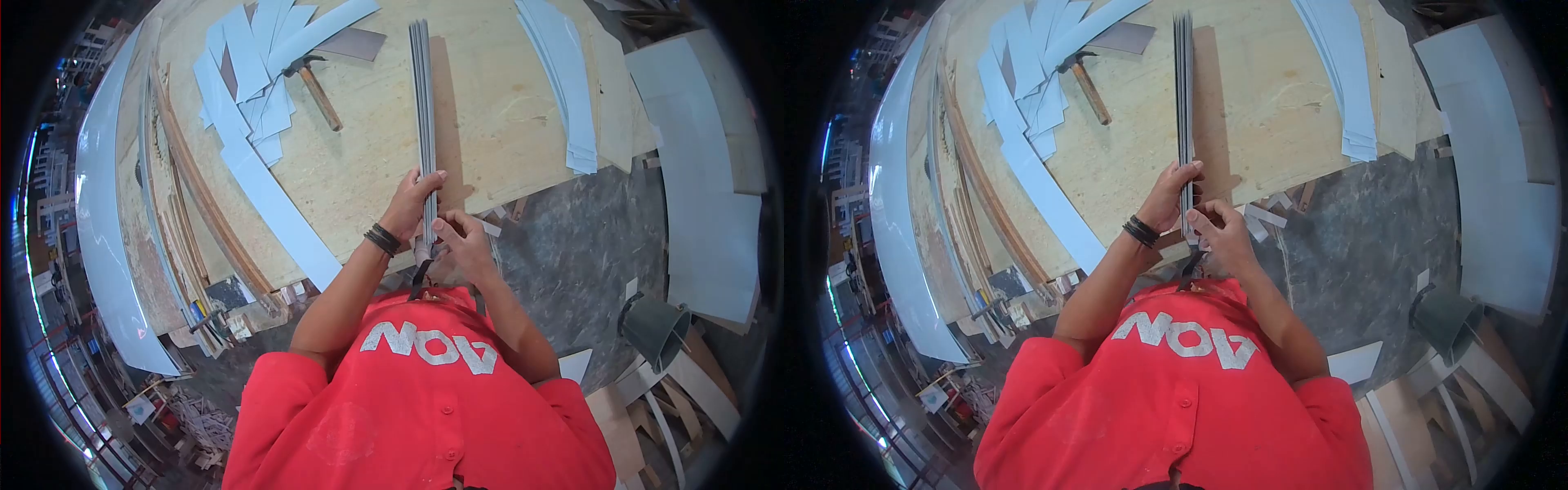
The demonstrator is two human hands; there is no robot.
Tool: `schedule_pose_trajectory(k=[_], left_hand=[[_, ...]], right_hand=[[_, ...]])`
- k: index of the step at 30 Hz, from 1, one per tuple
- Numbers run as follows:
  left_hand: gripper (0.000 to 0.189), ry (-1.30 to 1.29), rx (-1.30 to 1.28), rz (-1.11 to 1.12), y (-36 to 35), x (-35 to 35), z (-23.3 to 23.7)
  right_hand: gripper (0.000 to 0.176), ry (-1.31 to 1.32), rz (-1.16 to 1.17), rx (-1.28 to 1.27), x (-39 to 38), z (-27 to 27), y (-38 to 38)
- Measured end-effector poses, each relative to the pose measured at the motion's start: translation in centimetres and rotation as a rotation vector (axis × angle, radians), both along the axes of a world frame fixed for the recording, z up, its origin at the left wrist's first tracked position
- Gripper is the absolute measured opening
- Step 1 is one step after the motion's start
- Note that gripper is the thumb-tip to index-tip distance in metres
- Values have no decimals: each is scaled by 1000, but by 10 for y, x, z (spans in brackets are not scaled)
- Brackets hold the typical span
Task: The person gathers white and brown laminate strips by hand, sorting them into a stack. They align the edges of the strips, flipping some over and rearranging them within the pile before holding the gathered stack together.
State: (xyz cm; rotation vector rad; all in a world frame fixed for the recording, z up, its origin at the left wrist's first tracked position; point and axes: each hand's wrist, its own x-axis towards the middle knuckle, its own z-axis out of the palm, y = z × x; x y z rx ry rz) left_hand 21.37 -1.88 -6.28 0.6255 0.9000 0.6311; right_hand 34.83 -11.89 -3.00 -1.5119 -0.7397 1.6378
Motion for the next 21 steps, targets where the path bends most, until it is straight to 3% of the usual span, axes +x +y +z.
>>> schedule_pose_trajectory(k=[6,13,19,21], left_hand=[[33,-51,-105,32,-7,-2,11],[34,-105,-107,57,-8,-4,8],[35,-205,-139,57,-6,-9,18],[38,-282,-212,48,-5,-10,22]], right_hand=[[33,155,3,-44,6,5,4],[32,160,19,-63,8,8,3],[22,-83,-170,209,4,16,-5],[21,-575,-77,320,9,13,-7]])
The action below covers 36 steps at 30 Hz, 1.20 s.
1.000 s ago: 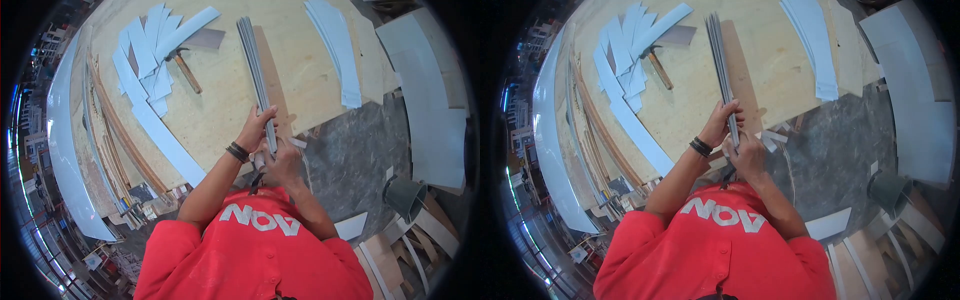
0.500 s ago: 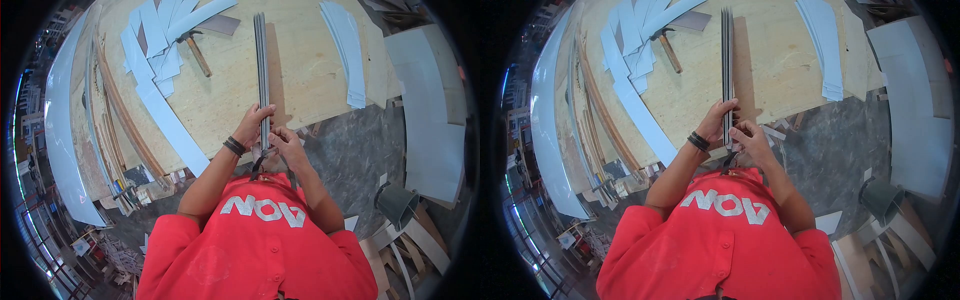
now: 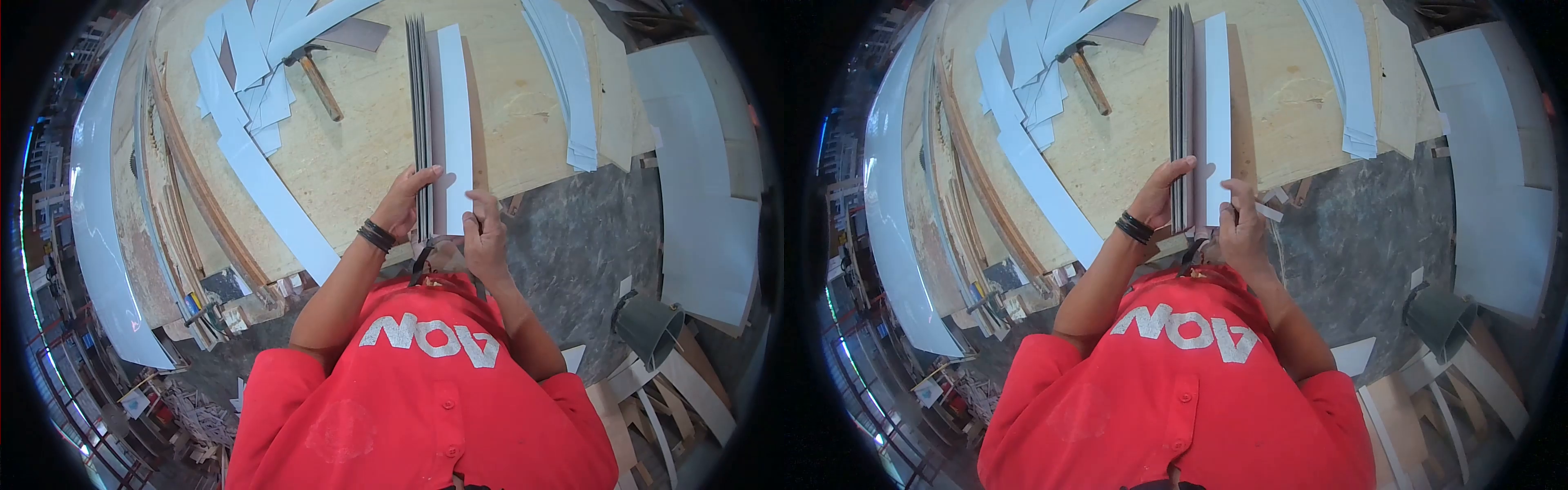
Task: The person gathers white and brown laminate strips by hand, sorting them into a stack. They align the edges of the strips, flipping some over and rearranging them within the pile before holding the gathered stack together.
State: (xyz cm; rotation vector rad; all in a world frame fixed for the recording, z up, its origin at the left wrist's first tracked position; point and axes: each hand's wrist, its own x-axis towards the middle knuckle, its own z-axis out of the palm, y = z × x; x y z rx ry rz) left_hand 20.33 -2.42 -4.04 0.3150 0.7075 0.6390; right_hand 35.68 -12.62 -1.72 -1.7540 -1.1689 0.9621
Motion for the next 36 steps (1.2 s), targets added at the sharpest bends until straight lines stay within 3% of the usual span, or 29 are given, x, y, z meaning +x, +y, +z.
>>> schedule_pose_trajectory(k=[7,15,19,25,28,30,36], left_hand=[[39,97,72,2,1,4,-6],[34,55,55,31,0,5,-1],[34,51,69,38,-1,6,-4],[32,-22,27,4,1,4,-15],[31,-27,15,11,0,4,-15],[24,-5,4,47,-1,5,-13],[24,-46,12,9,-1,5,-11]], right_hand=[[28,-74,128,37,-7,16,6],[42,255,83,-116,-1,8,0],[43,160,110,-31,-1,4,1],[40,335,124,-130,3,10,-1],[44,391,125,-129,2,13,-2],[56,448,102,-84,0,20,-2],[56,448,117,-94,-5,26,1]])
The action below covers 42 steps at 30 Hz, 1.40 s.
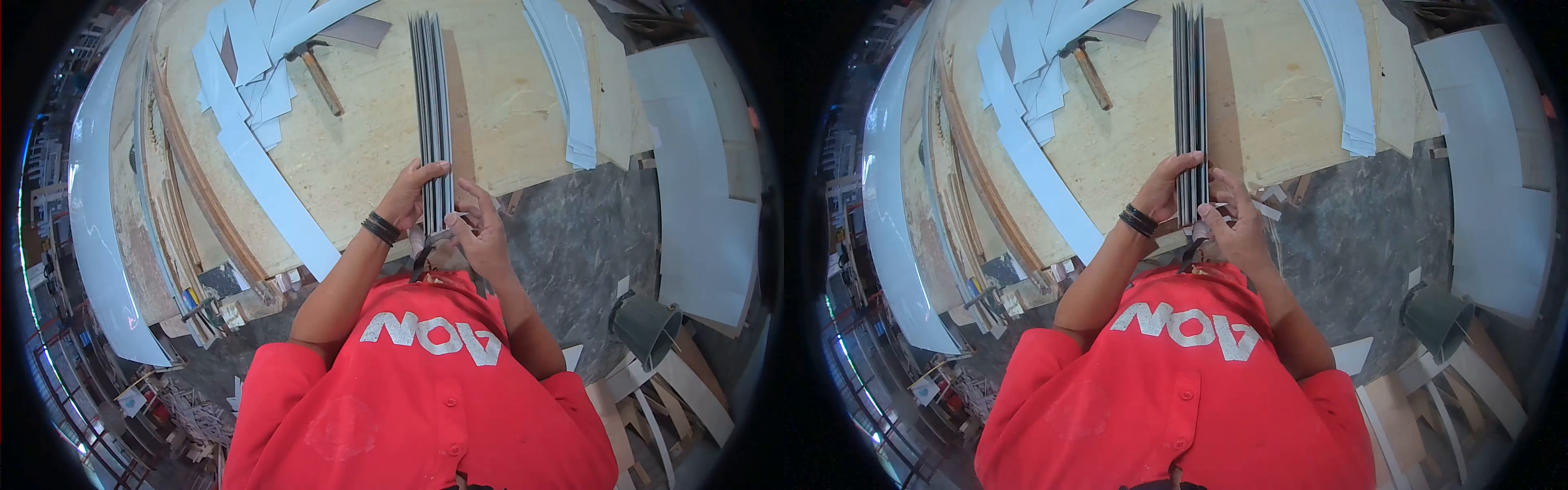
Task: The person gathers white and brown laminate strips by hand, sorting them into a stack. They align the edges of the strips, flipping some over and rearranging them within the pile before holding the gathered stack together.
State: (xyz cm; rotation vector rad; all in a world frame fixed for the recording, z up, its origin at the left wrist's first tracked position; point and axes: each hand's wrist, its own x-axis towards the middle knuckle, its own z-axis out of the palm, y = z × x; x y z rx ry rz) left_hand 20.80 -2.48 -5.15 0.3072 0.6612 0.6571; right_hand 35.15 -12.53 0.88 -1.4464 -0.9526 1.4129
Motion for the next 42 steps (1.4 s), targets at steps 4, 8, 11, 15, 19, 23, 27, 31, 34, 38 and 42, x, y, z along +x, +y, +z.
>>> schedule_pose_trajectory(k=[4,8,11,15,19,23,27,31,34,38,42], left_hand=[[25,11,1,14,0,1,-8],[23,32,-2,8,-1,1,-6],[23,31,-15,5,-1,-1,-6],[25,-6,11,-21,0,-3,-8],[26,60,1,-4,0,-3,-5],[24,63,-3,18,0,0,-4],[23,51,4,20,0,0,-2],[22,49,-19,16,0,0,-1],[22,61,-42,12,0,-1,-4],[21,29,-10,18,0,1,-7],[21,30,-6,27,1,1,-9]], right_hand=[[55,12,14,-24,0,3,2],[55,4,11,-46,-1,2,2],[54,9,11,-52,0,-1,2],[50,-22,-34,-17,2,-4,0],[37,-143,-128,6,5,-17,-7],[21,-442,-17,128,0,-8,-3],[23,-408,-3,60,-1,-3,-2],[26,-341,-130,133,-4,-9,-2],[29,-408,-64,154,-2,-8,-2],[37,-411,-20,163,-4,-3,-1],[42,-356,-36,170,-4,-7,0]])
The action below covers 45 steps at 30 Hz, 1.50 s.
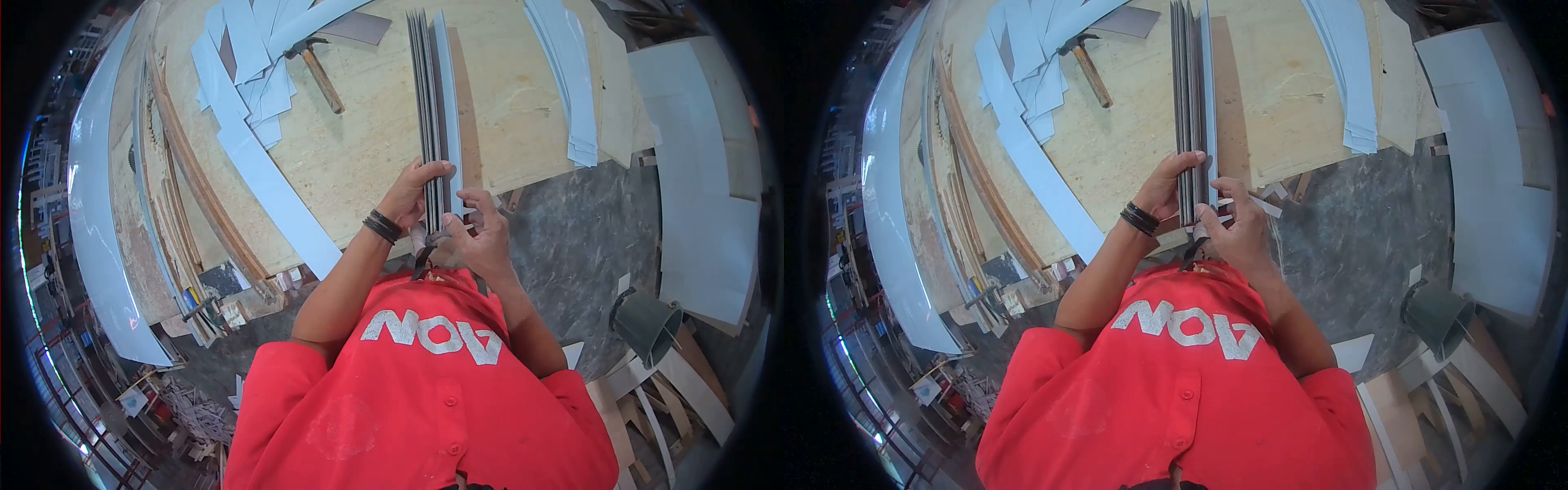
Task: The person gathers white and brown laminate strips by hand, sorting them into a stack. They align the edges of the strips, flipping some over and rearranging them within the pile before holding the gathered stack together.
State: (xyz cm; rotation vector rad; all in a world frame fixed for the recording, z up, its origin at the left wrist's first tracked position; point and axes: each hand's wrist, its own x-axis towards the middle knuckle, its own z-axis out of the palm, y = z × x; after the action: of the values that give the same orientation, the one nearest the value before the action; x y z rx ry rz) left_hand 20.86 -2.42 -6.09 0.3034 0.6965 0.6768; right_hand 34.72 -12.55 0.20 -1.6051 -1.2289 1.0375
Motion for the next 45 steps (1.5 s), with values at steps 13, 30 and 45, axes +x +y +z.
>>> schedule_pose_trajectory(k=[13,30,45], left_hand=[[21,-24,-1,-17,-1,0,-6],[21,14,-28,7,-1,0,22],[21,10,-42,1,-2,-1,14]], right_hand=[[37,35,28,12,-1,4,1],[15,-149,27,85,-2,9,0],[21,-205,61,89,3,12,-1]])
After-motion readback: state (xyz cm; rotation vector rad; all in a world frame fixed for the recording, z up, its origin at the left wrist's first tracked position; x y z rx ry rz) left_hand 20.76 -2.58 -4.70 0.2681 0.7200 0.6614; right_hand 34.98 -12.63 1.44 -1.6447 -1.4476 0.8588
